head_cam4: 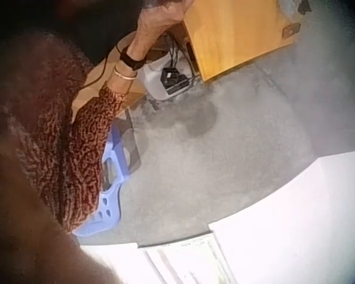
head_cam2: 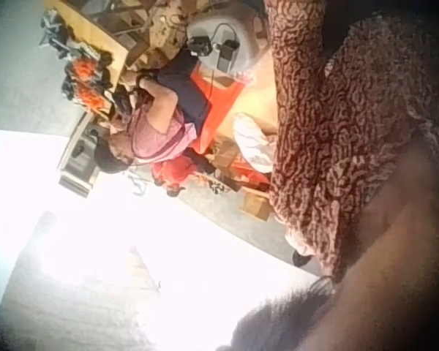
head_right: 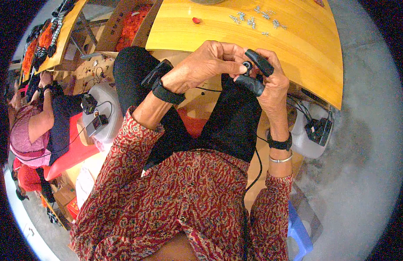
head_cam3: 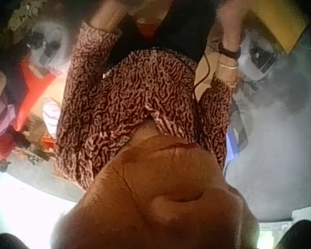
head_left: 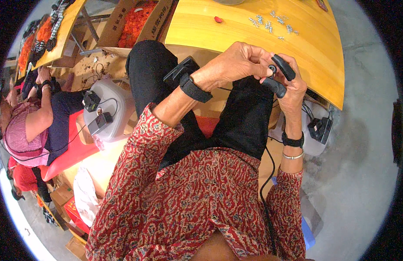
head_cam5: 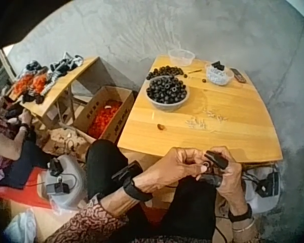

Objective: The person assembles small silver pins into black rubber components by hand at a work table.

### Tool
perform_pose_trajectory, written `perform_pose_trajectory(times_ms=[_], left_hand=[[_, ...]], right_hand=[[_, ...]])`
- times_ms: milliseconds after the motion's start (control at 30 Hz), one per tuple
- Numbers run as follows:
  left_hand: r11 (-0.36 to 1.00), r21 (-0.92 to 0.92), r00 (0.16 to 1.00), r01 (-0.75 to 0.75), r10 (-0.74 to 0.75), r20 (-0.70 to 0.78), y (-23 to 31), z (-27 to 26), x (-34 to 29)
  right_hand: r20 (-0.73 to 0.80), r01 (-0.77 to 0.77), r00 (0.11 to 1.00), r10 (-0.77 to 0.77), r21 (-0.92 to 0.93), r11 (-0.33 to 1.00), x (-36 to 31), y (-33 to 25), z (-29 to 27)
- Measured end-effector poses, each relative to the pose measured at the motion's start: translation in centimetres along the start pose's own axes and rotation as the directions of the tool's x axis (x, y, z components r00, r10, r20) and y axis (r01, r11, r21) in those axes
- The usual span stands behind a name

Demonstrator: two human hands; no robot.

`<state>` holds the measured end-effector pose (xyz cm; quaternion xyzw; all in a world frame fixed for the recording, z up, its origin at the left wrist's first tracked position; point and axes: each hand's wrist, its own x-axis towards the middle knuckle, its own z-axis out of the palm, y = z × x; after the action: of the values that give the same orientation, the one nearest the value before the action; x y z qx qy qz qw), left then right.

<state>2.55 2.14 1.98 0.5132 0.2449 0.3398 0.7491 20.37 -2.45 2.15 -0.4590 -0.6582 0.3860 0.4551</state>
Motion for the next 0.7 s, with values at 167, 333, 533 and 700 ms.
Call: perform_pose_trajectory(times_ms=[167,333,533,700], left_hand=[[0.998,0.019,0.998,0.059,-0.059,-0.019,0.4,-0.3,-0.2],[0.996,0.046,0.997,0.074,-0.073,-0.030,0.9,-0.3,-0.4],[0.998,-0.034,0.998,0.052,-0.051,0.028,0.8,-0.3,-0.3],[0.999,-0.040,0.998,0.037,-0.035,0.048,0.8,-0.1,-0.3]], right_hand=[[-0.003,0.034,0.999,-0.035,-0.054,0.998,0.4,-0.6,0.3],[0.083,0.003,0.997,0.000,-0.046,0.999,0.8,-1.1,-0.3],[0.110,0.024,0.994,-0.019,-0.048,0.999,0.9,-1.4,-0.1],[0.097,0.143,0.986,-0.136,-0.065,0.988,0.8,-1.7,-0.3]])
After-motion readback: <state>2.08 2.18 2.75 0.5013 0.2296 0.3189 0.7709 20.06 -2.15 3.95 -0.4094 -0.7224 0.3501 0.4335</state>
